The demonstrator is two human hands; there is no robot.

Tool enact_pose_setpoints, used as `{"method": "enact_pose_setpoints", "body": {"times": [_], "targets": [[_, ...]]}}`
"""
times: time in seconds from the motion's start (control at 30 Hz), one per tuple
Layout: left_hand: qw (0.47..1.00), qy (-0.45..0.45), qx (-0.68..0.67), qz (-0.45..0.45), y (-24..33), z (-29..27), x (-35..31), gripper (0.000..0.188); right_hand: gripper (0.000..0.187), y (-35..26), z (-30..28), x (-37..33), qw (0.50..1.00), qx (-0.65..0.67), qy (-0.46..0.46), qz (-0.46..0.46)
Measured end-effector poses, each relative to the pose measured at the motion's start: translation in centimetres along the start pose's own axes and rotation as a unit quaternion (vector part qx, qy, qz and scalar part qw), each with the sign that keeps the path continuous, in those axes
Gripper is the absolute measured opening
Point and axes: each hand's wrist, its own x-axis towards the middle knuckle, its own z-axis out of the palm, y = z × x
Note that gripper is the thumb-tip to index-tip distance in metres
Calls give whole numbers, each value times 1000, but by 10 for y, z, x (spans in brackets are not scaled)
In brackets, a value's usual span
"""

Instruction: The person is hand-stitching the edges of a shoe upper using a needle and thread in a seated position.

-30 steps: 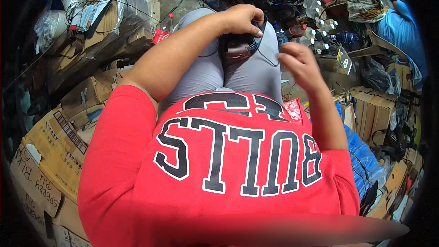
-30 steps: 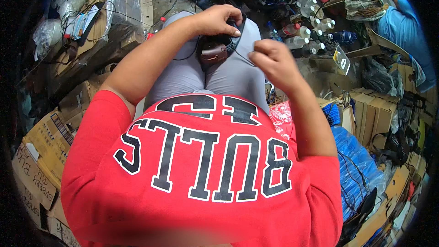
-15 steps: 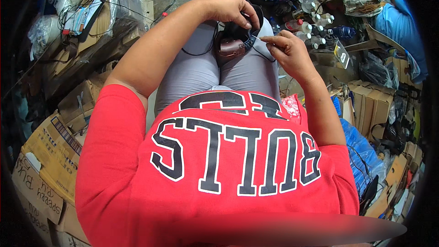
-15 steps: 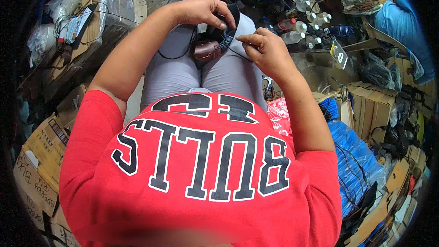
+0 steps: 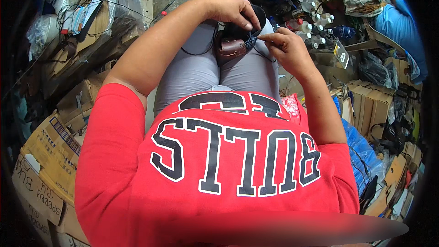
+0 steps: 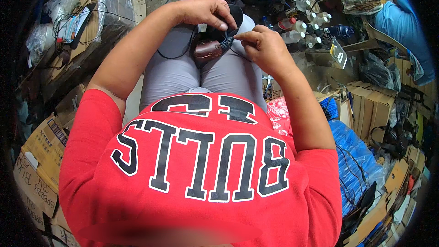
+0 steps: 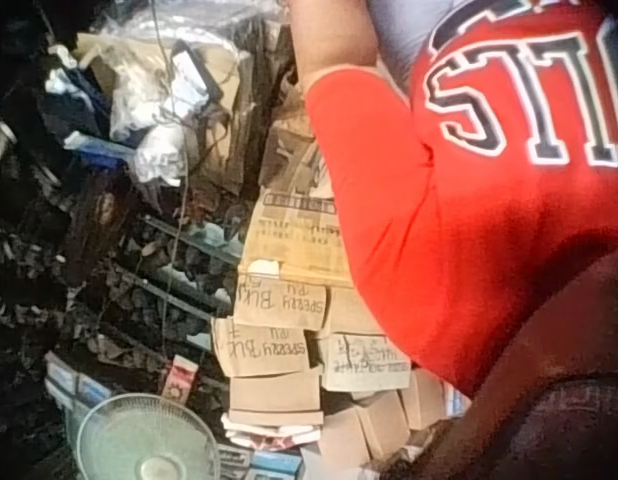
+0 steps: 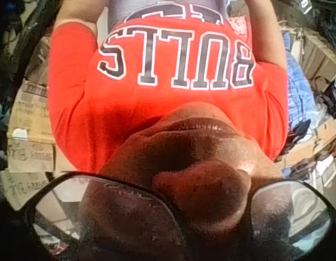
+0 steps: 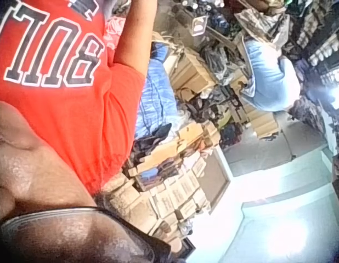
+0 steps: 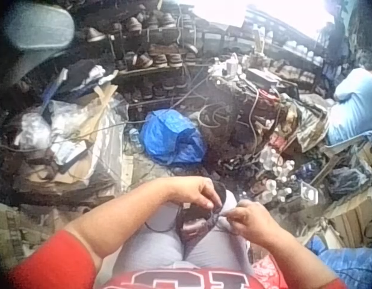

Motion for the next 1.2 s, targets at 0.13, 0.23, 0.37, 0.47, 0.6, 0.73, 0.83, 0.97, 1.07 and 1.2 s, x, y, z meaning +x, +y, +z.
{"method": "enact_pose_setpoints", "body": {"times": [0.13,0.23,0.37,0.47,0.6,0.73,0.83,0.97,1.07,1.2], "targets": [[1000,-5,22,0,4,1,-2,33,24,0,-7,2,1000,2,-17,22],[1000,-2,26,-10,5,1,-1,35,25,-2,-5,4,1000,-20,-20,-3],[1000,-7,9,-14,5,2,0,36,25,-4,0,0,1000,12,-17,5],[1000,9,8,-13,1,3,-1,36,23,1,2,0,999,34,-18,33],[1000,7,29,-2,3,4,3,36,20,34,10,4,981,171,-52,73],[1000,17,22,13,-1,7,5,36,21,46,12,11,959,265,-87,56],[999,21,28,5,-1,5,5,35,22,42,16,13,978,198,-54,35],[1000,17,10,-11,-2,6,5,35,22,26,20,7,993,113,13,15],[1000,17,-16,-8,-6,7,7,34,24,24,3,13,998,36,11,-54],[999,21,46,-6,-6,7,15,35,18,20,23,15,994,92,39,-52]]}}
